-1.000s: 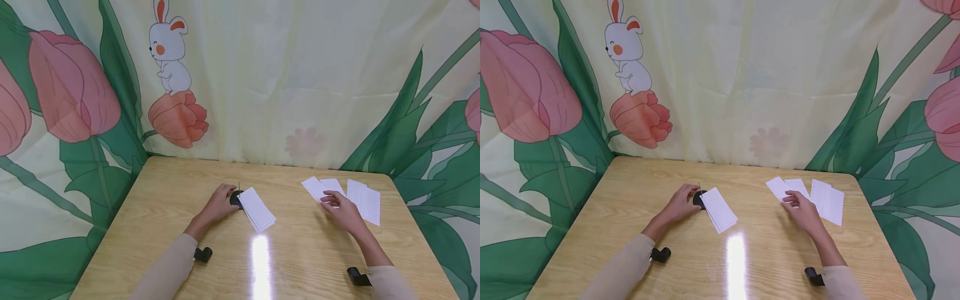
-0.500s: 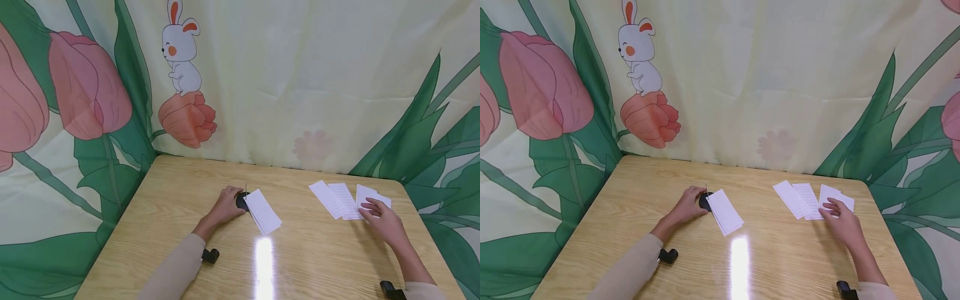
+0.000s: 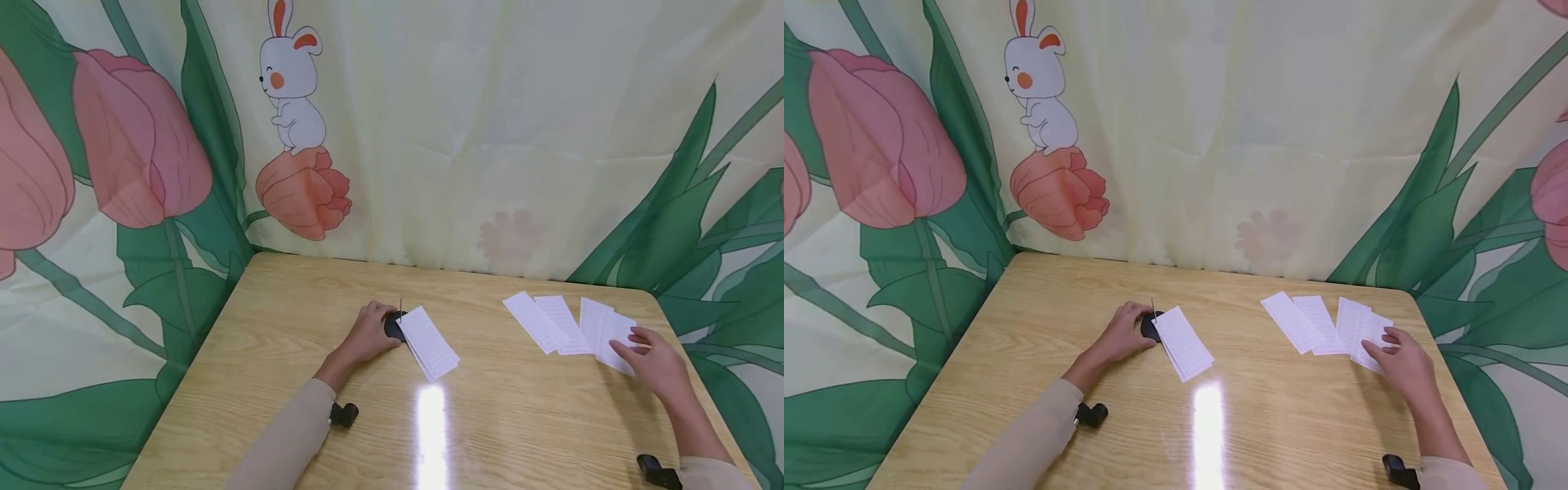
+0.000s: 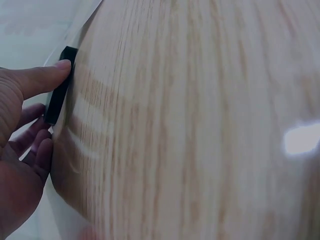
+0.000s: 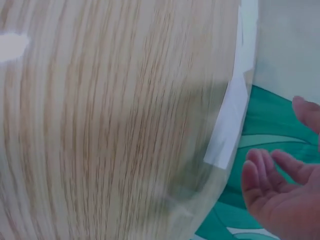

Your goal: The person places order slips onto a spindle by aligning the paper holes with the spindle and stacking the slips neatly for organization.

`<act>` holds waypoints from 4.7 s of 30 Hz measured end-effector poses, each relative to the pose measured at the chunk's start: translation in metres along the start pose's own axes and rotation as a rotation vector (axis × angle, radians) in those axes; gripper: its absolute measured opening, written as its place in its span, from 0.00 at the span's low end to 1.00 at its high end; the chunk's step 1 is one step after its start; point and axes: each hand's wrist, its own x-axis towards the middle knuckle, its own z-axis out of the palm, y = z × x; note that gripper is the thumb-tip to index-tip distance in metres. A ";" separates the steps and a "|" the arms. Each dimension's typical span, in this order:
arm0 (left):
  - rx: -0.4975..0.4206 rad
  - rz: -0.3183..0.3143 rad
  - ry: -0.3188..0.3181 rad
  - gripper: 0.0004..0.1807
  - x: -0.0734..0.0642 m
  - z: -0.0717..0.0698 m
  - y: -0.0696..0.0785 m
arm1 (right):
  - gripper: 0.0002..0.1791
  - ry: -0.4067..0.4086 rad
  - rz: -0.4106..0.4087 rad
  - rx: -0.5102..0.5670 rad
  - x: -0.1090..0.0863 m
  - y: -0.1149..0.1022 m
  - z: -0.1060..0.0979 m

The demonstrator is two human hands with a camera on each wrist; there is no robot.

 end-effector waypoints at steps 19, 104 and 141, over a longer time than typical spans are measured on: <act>-0.009 0.010 -0.004 0.36 0.002 0.000 -0.004 | 0.54 -0.115 0.179 -0.138 0.010 0.030 0.009; -0.146 0.026 0.043 0.34 -0.006 -0.037 0.021 | 0.24 0.130 -0.187 -0.028 -0.011 -0.038 -0.018; -0.233 0.350 0.099 0.21 0.022 -0.071 0.127 | 0.18 0.218 -0.732 0.078 -0.046 -0.171 -0.010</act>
